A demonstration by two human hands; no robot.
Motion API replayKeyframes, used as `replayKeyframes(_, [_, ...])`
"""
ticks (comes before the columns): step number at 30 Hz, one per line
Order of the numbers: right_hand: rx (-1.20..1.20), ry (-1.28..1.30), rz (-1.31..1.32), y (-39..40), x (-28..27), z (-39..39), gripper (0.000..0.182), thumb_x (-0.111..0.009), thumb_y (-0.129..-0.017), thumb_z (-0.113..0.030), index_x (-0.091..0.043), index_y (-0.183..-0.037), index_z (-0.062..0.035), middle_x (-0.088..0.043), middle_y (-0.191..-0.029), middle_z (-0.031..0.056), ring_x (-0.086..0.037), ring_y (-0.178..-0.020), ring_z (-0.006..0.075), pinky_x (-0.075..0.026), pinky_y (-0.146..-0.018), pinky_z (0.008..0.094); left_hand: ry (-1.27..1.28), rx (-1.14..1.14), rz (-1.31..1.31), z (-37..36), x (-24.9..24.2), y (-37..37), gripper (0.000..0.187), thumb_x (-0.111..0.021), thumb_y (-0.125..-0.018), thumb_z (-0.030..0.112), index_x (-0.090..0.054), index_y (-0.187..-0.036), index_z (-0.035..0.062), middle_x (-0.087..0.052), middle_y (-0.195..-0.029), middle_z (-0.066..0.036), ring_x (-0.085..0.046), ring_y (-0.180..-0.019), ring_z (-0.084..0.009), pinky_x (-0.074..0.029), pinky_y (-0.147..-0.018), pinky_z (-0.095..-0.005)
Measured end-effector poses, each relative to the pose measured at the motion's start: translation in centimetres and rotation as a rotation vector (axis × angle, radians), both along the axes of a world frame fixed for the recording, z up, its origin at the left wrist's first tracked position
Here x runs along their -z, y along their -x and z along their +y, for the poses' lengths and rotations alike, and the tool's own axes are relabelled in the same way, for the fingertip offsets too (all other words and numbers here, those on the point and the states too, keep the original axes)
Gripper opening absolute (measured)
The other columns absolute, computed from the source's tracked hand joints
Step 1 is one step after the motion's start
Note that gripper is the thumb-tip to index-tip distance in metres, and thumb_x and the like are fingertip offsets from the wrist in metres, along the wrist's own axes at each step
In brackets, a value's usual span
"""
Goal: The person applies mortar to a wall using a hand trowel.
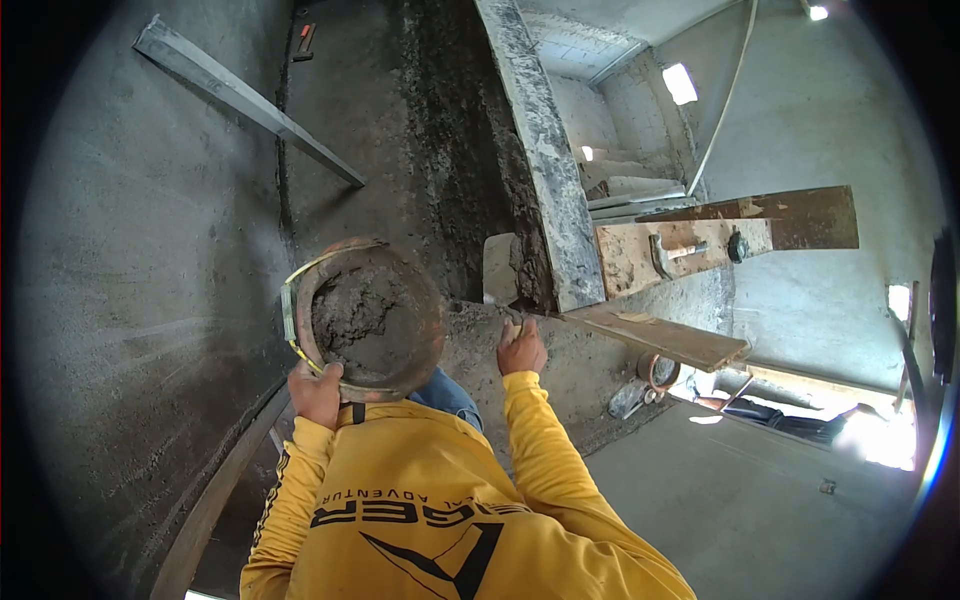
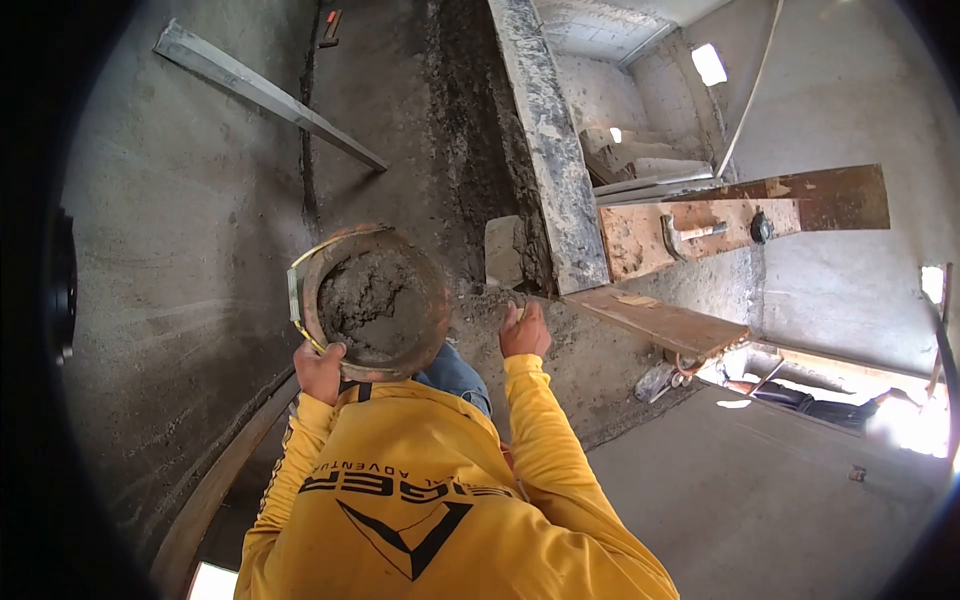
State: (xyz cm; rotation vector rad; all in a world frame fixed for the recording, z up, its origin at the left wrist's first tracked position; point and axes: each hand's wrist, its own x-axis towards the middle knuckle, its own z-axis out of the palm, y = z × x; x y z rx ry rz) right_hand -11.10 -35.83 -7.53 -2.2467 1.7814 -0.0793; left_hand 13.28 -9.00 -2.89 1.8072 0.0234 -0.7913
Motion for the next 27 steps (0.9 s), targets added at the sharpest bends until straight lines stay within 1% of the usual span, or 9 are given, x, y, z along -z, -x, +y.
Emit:
replayKeyframes(3, [-0.010,0.055,-0.050,1.6,-2.7,1.2,0.033,-0.064,-0.097,-0.035,-0.060,-0.107,-0.0040,-0.068,-0.102,0.0233,-0.067,-0.088,0.0453,-0.054,-0.073,0.0523,0.071,-0.024,0.045,-0.8,-0.4,0.3,0.013,-0.066,-0.084,0.003,-0.066,-0.094,-0.0051,-0.063,-0.074,-0.003,-0.056,-0.063,-0.0093,-0.047,-0.054,-0.0296])
replayKeyframes(7, [-0.034,0.182,-0.174,3.8,-4.9,2.6,0.031,-0.066,-0.095,-0.033,-0.060,-0.107,-0.0049,-0.069,-0.102,0.0218,-0.067,-0.086,0.0448,-0.054,-0.071,0.0512,0.083,-0.015,0.088,-1.7,-1.8,0.9,0.016,-0.066,-0.084,0.003,-0.066,-0.099,-0.0044,-0.064,-0.075,-0.005,-0.057,-0.053,-0.0112,-0.047,-0.044,-0.0289])
replayKeyframes(9, [0.023,0.115,-0.126,4.8,-6.1,3.2,0.029,-0.067,-0.095,-0.031,-0.060,-0.108,-0.0053,-0.068,-0.102,0.0203,-0.067,-0.087,0.0440,-0.054,-0.071,0.0511,0.094,-0.016,0.083,-2.1,-1.8,1.3,0.018,-0.066,-0.084,0.004,-0.066,-0.100,-0.0043,-0.064,-0.075,-0.005,-0.056,-0.049,-0.0126,-0.046,-0.040,-0.0293])
replayKeyframes(13, [0.021,0.099,-0.087,5.7,-9.9,5.1,0.028,-0.067,-0.095,-0.029,-0.060,-0.107,-0.0051,-0.066,-0.101,0.0183,-0.067,-0.088,0.0424,-0.054,-0.072,0.0507,0.109,0.024,0.048,-2.2,-1.2,2.0,0.015,-0.066,-0.083,0.004,-0.064,-0.096,-0.0040,-0.062,-0.073,-0.004,-0.055,-0.050,-0.0117,-0.046,-0.041,-0.0294])
replayKeyframes(17, [-0.094,0.109,-0.005,7.7,-11.7,5.5,0.027,-0.067,-0.094,-0.028,-0.059,-0.106,-0.0054,-0.066,-0.100,0.0171,-0.067,-0.089,0.0412,-0.054,-0.072,0.0502,0.121,0.055,0.041,-1.7,-0.1,2.5,0.013,-0.067,-0.084,0.006,-0.063,-0.091,-0.0036,-0.060,-0.070,-0.002,-0.054,-0.051,-0.0108,-0.044,-0.042,-0.0300])
replayKeyframes(18, [-0.123,0.064,0.012,7.9,-12.1,5.5,0.027,-0.067,-0.094,-0.028,-0.060,-0.107,-0.0058,-0.066,-0.101,0.0168,-0.067,-0.089,0.0411,-0.054,-0.072,0.0500,0.119,0.080,0.011,-1.7,-0.2,2.5,0.013,-0.067,-0.084,0.006,-0.063,-0.090,-0.0044,-0.060,-0.069,-0.003,-0.054,-0.050,-0.0111,-0.045,-0.041,-0.0300])
replayKeyframes(21, [-0.262,-0.038,-0.130,7.5,-12.6,5.8,0.028,-0.068,-0.094,-0.029,-0.063,-0.107,-0.0047,-0.068,-0.096,0.0170,-0.068,-0.085,0.0411,-0.054,-0.071,0.0500,0.104,0.041,0.079,-1.5,-1.3,3.2,0.012,-0.066,-0.083,0.006,-0.063,-0.090,-0.0045,-0.060,-0.069,-0.003,-0.054,-0.049,-0.0118,-0.046,-0.041,-0.0300])
replayKeyframes(24, [-0.394,-0.408,-0.346,6.0,-12.8,5.1,0.035,-0.070,-0.093,-0.034,-0.067,-0.107,-0.0019,-0.071,-0.093,0.0195,-0.069,-0.085,0.0422,-0.054,-0.073,0.0498,0.057,0.022,0.063,-1.0,-2.0,3.5,0.012,-0.066,-0.083,0.005,-0.063,-0.090,-0.0043,-0.061,-0.069,-0.004,-0.055,-0.049,-0.0124,-0.046,-0.041,-0.0297])
replayKeyframes(27, [-0.233,-1.125,-0.408,4.6,-12.0,2.1,0.042,-0.071,-0.092,-0.039,-0.068,-0.108,-0.0005,-0.072,-0.093,0.0236,-0.070,-0.089,0.0434,-0.054,-0.076,0.0492,0.060,0.029,0.027,0.3,-1.0,3.8,0.012,-0.066,-0.083,0.005,-0.063,-0.090,-0.0042,-0.061,-0.070,-0.005,-0.055,-0.048,-0.0122,-0.046,-0.039,-0.0292])
